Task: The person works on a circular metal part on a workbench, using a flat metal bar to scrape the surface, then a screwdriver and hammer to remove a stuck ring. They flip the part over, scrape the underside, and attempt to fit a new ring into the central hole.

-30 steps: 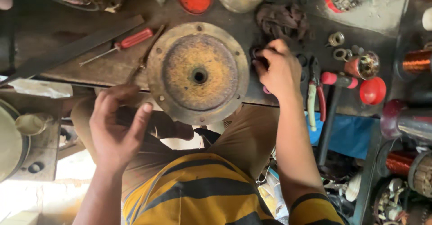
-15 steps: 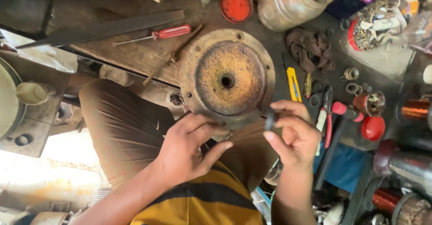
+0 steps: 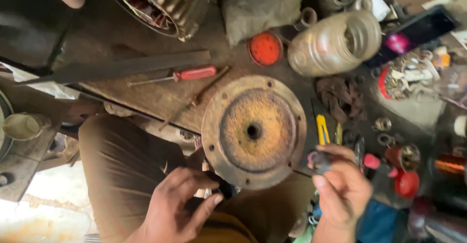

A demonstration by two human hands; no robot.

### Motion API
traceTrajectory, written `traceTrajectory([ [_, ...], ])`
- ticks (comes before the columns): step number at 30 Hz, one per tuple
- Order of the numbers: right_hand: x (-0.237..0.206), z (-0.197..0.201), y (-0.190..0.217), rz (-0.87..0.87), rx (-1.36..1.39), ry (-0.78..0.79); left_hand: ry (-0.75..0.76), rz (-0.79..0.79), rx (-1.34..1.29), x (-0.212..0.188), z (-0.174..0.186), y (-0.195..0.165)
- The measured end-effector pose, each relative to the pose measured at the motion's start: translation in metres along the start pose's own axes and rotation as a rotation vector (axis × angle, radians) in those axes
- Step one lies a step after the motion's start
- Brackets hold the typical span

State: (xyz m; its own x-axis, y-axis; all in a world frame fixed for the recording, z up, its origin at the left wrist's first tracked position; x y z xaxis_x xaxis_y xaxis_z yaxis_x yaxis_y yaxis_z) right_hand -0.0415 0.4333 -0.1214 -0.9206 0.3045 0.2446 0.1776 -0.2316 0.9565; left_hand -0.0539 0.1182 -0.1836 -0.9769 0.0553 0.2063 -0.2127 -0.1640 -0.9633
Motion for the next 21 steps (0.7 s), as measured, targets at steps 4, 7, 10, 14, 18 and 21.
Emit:
traceTrajectory([
  [4,0.002,0.004,-0.034,0.127,0.162,-0.113,-0.005,0.174,0.020,-0.007,-0.002,0.046],
  [7,-0.003,0.016,-0.059,0.157,0.143,-0.189,-0.027,0.312,0.071,-0.018,-0.006,0.084],
  [10,-0.009,0.029,-0.069,0.158,0.081,-0.263,-0.046,0.383,0.093,-0.020,-0.011,0.108],
  [14,-0.009,0.038,-0.062,0.114,0.022,-0.293,-0.042,0.399,0.104,-0.003,-0.008,0.098],
  [18,0.002,0.034,-0.039,0.187,0.030,-0.236,-0.076,-0.199,0.204,0.043,-0.001,0.024],
  [21,0.008,0.025,-0.019,0.234,0.029,-0.206,0.172,-0.473,0.369,0.067,-0.015,-0.021],
])
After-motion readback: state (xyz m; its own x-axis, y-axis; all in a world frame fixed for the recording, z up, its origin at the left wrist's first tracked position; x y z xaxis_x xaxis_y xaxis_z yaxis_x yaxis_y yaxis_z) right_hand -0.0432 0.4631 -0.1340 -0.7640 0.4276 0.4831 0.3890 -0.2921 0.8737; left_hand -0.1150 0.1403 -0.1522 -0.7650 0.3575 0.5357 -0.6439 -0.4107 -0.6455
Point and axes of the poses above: each hand's wrist, its own x-axis towards the middle knuckle, its own z-axis out of the back of the hand, y = z × x, the point moved 6 cm from there along x, towards the middle knuckle, and after that the axes turned 10 degrees about -y, right-handed, at the moved point
